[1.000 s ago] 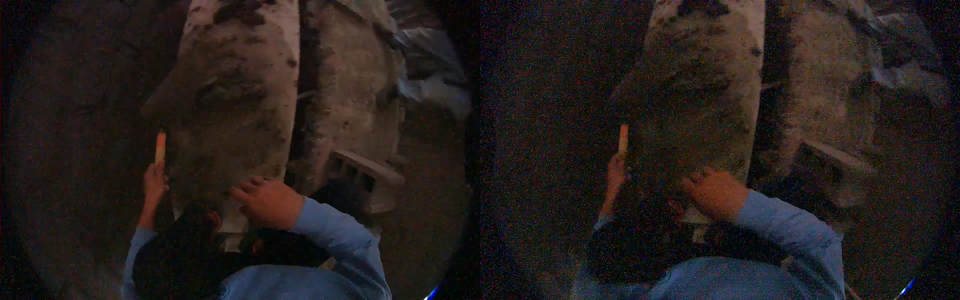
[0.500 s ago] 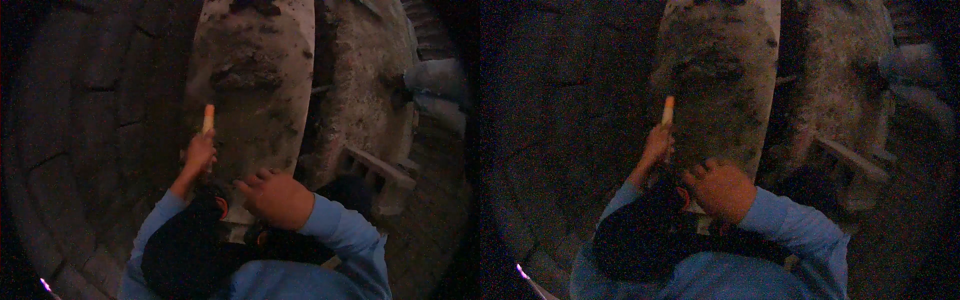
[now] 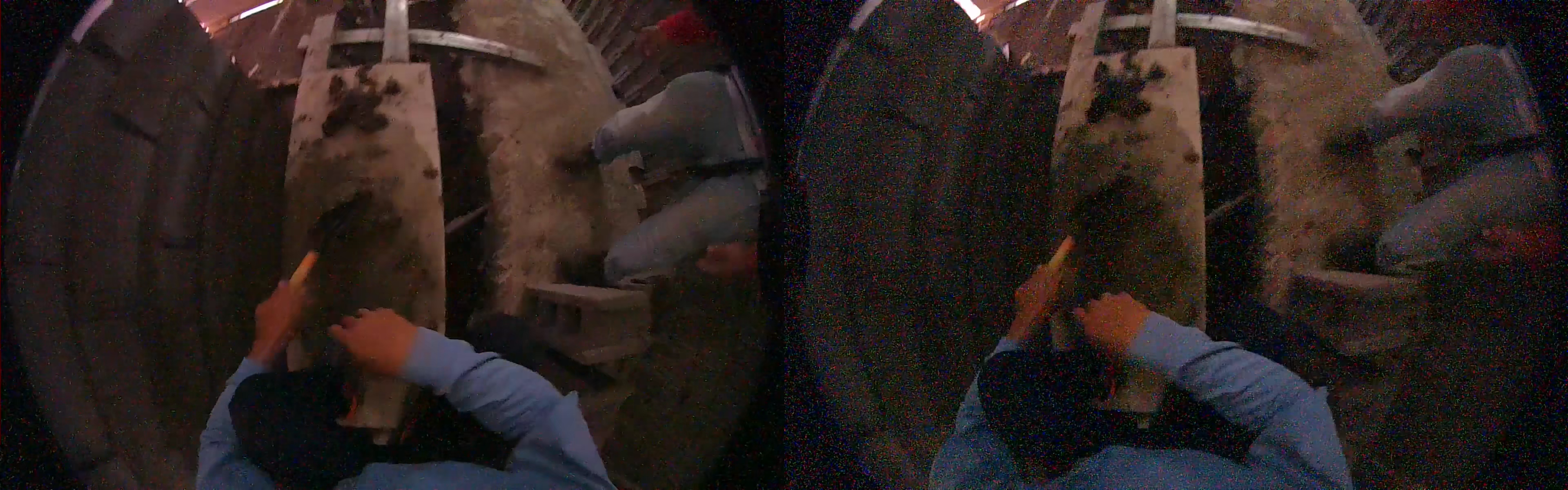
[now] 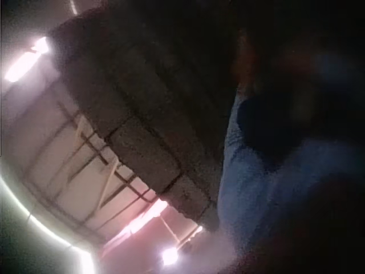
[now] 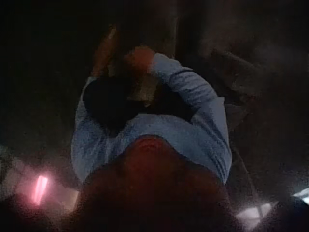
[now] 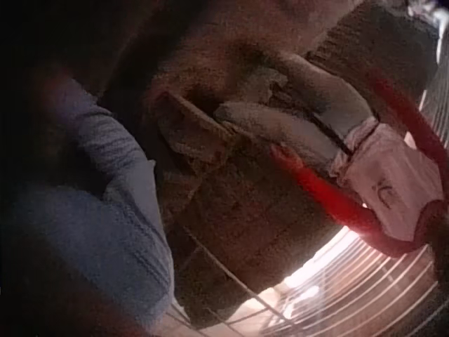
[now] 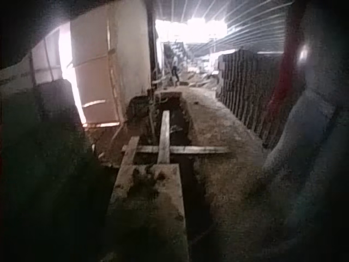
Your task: The person applies mortar to a brick wall using a trowel and hawk. They scoop mortar from the hawk, spread it between bricks, and smooth the joints while standing on scaffolding.
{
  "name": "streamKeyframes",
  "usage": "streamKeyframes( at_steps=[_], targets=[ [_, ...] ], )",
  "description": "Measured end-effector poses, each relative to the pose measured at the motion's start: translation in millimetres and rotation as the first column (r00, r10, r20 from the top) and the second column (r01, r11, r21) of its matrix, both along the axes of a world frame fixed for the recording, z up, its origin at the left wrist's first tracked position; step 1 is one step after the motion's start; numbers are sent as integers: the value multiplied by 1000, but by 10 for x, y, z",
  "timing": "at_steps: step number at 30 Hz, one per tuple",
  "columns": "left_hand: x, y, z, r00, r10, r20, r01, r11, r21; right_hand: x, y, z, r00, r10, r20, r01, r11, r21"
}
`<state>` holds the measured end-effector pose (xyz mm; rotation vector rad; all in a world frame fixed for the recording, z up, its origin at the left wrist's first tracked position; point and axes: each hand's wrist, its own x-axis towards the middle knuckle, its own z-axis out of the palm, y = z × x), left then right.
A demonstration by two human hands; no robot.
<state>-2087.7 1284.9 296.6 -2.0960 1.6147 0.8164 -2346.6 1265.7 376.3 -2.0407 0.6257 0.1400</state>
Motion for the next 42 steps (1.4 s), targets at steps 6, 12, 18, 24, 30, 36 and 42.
streamKeyframes(
  at_steps=[6,12,18,24,30,36,42],
  targets=[
    [535,16,-14,982,-52,-180,14,978,-210,412,-671,-105,996,-80,-37,81,997,18],
    [5439,-227,-619,978,-38,-207,26,998,-61,5478,-369,-239,942,-332,56,334,942,-22],
    [7506,-1811,-564,757,-143,-638,-133,921,-366,6797,-1788,-175,957,-273,96,282,955,-98],
    [9019,-2525,-882,931,9,-364,-171,894,-414,7830,-1276,115,976,-216,-17,215,975,-58],
    [10086,-3258,-1034,964,-40,-263,-133,784,-607,8226,-539,47,880,-428,-206,415,904,-103],
    [9347,-3329,-685,982,-81,-170,-48,766,-641,6836,489,775,748,-594,-297,570,804,-170],
    [9407,-4227,-668,998,-41,54,66,738,-672,6694,690,996,671,-606,-426,602,782,-163]
  ],
)
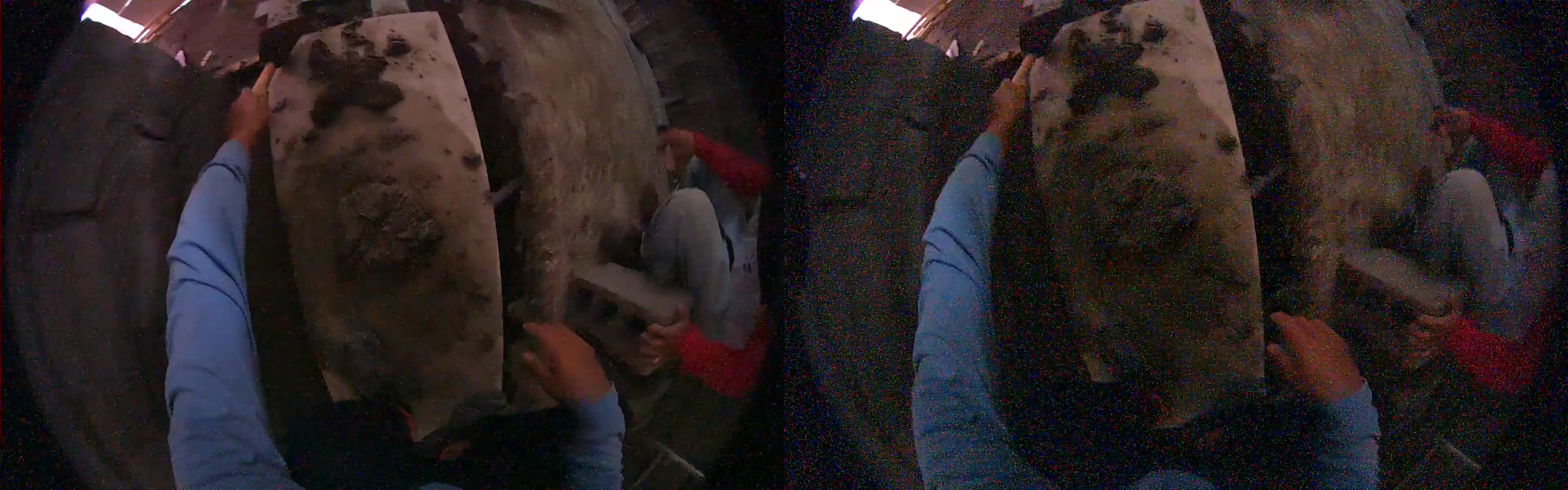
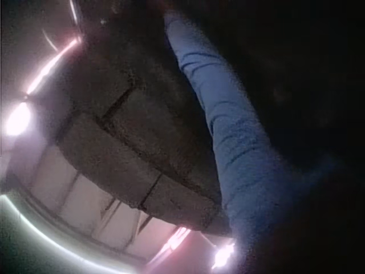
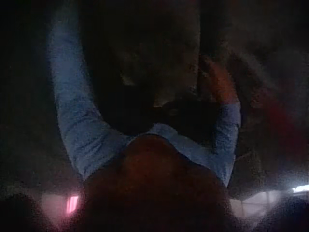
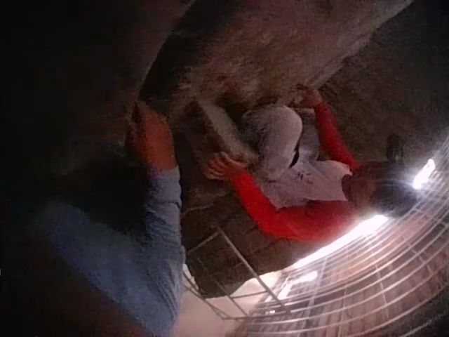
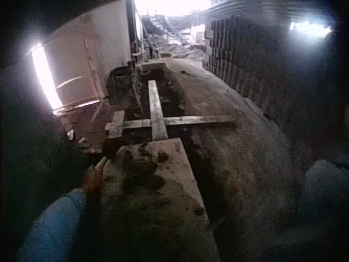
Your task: The person applies mortar to a brick wall using a trowel and hawk. They scoop mortar from the hawk, spread it between bricks, and smooth the joints while standing on scaffolding.
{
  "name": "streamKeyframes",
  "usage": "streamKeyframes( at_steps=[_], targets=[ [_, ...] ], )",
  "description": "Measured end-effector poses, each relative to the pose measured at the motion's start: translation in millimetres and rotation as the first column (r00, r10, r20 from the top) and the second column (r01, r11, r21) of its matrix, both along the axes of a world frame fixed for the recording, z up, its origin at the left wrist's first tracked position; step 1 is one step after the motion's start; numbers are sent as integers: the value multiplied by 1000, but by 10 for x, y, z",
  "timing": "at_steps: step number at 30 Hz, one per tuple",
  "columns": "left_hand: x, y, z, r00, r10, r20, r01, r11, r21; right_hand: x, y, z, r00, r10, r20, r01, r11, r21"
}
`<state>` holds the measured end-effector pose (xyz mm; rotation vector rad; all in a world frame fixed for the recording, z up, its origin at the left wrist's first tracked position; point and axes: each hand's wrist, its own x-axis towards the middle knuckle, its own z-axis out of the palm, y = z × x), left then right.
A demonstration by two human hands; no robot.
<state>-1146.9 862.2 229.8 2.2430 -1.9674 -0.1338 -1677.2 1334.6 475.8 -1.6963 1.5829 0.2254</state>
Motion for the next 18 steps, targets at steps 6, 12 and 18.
streamKeyframes(
  at_steps=[6,12,18],
  targets=[
    [-687,84,631,970,-244,-9,243,969,-31,-14,-4,310,998,-68,4,68,998,-19],
    [-1396,1003,1231,921,-367,132,360,930,74,-776,490,844,999,-37,-33,38,999,22],
    [-1296,1266,1208,907,-410,93,408,912,43,-695,619,674,999,7,-45,-10,997,-78]
  ],
)
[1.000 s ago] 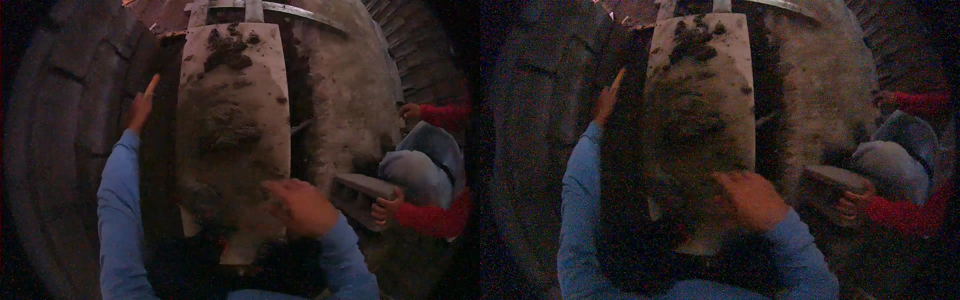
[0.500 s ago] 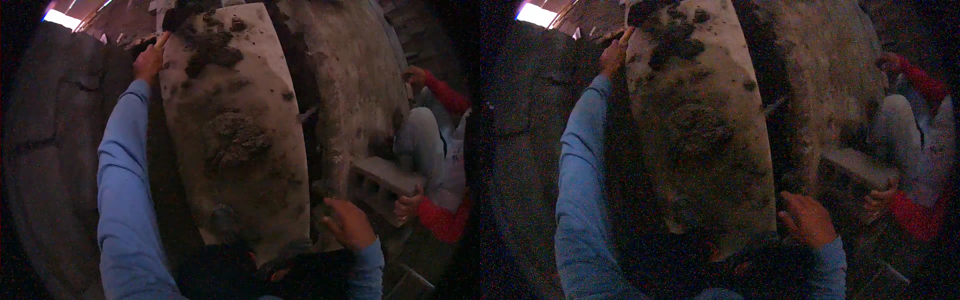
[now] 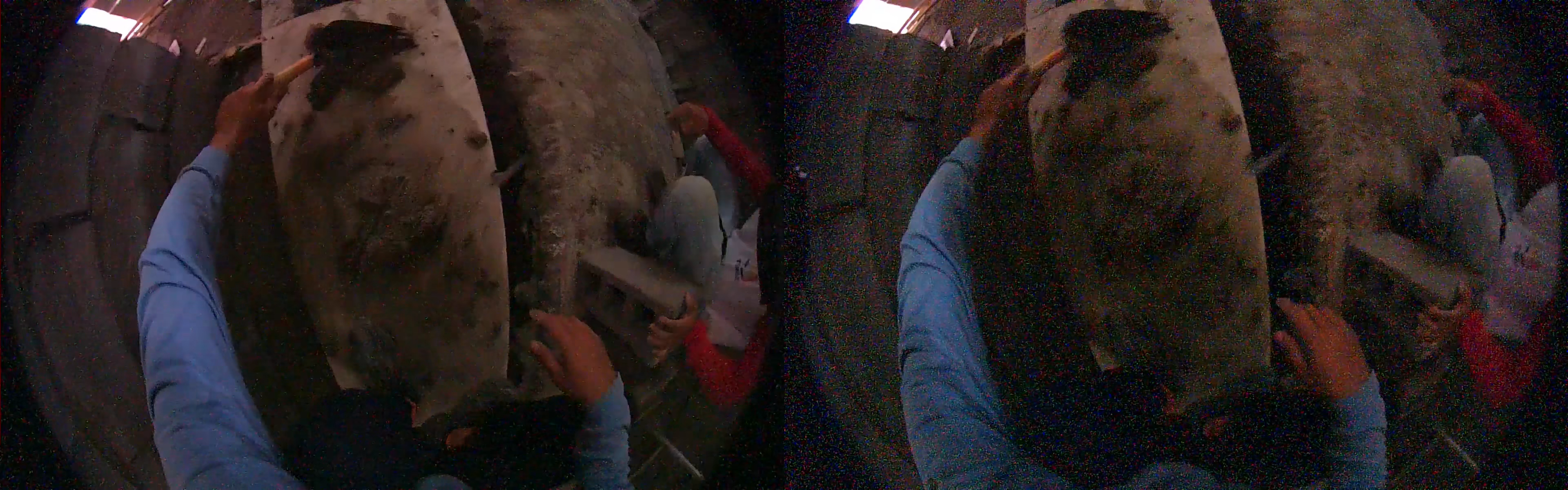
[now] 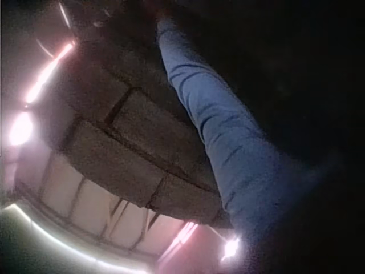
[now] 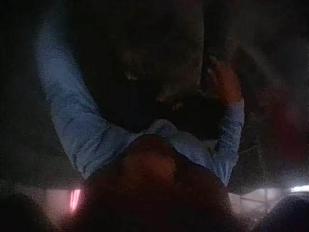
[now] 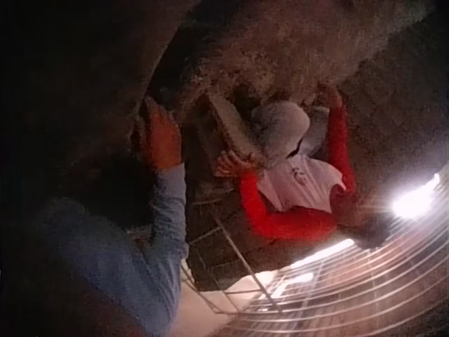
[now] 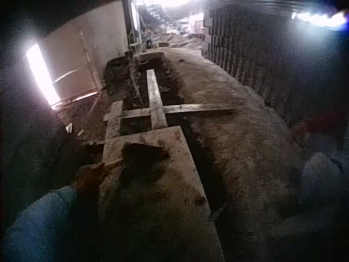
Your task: The person applies mortar to a brick wall using a trowel and hawk. They scoop mortar from the hawk, spread it between bricks, and smooth the joints while standing on scaffolding.
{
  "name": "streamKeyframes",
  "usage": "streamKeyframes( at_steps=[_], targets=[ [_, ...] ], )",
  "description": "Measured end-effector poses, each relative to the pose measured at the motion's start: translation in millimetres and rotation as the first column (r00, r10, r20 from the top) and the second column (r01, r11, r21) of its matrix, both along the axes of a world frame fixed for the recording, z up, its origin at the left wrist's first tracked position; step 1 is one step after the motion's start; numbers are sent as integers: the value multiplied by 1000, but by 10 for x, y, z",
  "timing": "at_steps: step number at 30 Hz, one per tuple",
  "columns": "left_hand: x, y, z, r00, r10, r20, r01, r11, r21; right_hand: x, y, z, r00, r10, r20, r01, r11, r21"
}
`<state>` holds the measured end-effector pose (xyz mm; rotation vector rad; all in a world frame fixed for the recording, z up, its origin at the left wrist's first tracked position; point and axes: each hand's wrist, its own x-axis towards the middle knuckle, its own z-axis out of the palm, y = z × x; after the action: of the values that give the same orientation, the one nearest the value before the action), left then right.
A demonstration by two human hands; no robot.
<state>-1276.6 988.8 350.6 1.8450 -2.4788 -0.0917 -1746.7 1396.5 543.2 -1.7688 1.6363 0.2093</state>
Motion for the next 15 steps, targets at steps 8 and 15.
streamKeyframes(
  at_steps=[8,15],
  targets=[
    [678,333,-419,965,232,127,-256,938,232,198,-48,3,993,-45,111,35,995,92],
    [955,343,-413,920,346,-182,-340,938,63,507,-185,116,1000,-1,-11,2,993,119]
  ],
)
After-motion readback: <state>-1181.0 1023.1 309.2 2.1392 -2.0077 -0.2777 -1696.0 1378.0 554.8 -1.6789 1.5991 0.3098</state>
